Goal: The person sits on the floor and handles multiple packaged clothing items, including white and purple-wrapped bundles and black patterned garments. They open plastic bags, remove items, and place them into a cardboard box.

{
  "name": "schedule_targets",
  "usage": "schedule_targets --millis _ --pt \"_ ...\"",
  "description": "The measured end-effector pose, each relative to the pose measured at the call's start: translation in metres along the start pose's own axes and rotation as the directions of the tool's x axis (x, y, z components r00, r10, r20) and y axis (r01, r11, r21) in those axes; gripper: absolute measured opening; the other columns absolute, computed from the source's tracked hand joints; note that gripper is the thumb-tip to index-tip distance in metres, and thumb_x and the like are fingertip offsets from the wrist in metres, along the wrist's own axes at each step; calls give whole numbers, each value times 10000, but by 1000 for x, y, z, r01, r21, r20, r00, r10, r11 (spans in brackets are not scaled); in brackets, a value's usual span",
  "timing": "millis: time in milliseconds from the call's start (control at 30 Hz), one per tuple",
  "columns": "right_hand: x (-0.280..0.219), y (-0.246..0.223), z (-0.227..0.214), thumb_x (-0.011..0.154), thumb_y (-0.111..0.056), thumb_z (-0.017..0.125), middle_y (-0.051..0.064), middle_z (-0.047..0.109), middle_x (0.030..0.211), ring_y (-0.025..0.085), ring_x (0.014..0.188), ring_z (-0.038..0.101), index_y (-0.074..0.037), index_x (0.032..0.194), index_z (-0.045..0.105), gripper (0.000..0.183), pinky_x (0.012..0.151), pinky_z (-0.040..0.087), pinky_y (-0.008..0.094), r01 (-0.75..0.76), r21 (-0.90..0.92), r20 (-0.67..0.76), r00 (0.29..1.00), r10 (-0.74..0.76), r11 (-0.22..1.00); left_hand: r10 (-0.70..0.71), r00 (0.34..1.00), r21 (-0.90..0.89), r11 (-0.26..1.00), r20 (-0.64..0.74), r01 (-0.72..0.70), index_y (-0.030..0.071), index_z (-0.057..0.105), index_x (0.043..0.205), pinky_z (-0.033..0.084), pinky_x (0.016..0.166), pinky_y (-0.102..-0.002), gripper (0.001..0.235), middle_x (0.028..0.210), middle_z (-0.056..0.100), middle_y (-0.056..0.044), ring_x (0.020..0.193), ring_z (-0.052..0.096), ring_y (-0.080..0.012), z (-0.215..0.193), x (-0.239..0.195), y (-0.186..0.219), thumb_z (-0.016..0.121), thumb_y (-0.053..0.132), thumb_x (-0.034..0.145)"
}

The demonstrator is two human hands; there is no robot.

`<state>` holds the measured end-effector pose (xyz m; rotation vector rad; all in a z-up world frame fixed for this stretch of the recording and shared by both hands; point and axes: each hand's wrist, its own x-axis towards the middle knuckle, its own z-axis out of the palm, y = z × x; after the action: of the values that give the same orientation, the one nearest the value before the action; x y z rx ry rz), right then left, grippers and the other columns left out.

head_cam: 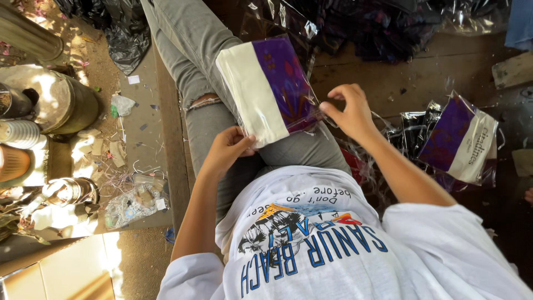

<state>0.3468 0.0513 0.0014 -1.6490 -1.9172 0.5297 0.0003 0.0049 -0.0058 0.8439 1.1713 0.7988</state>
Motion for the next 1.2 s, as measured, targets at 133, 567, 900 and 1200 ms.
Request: schedule_targets --millis 133,567,900,1200 --pt "-16 -67 -6 1020 -224 720 80 550 1052 291 1016 569 -54 1127 639 216 935 456 375 390 -57 -321 865 -387 919 -11 999 -248 969 34 19 -42 620 991 670 698 -317 216 796 660 -98 708 747 -194 14 -3 -12 753 116 929" --pt "-29 -111 43 1018 -58 615 130 591 948 299 813 667 -17 1003 681 79 736 596 398 839 -206 -276 444 -852 504 20 1000 -397 918 -6 -21 -73 619 1058 676 645 -302 236 810 673 -159 710 764 -251 36 -8 -40 704 126 963" --pt "-27 -108 53 990 -40 647 61 582 861 252 746 614 -51 916 701 92 694 548 367 776 -176 -300 544 -784 605 54 999 -403 914 5 -47 -72 596 1067 664 628 -252 241 811 685 -155 707 767 -228 42 -3 -49 695 126 972" --pt "-25 -143 24 1009 48 618 46 580 833 158 736 567 34 956 678 81 710 513 264 783 -135 -336 540 -772 607 -4 1000 -264 964 5 5 -70 602 1184 669 636 -287 373 923 736 -181 783 768 -226 49 -11 -33 747 177 945"
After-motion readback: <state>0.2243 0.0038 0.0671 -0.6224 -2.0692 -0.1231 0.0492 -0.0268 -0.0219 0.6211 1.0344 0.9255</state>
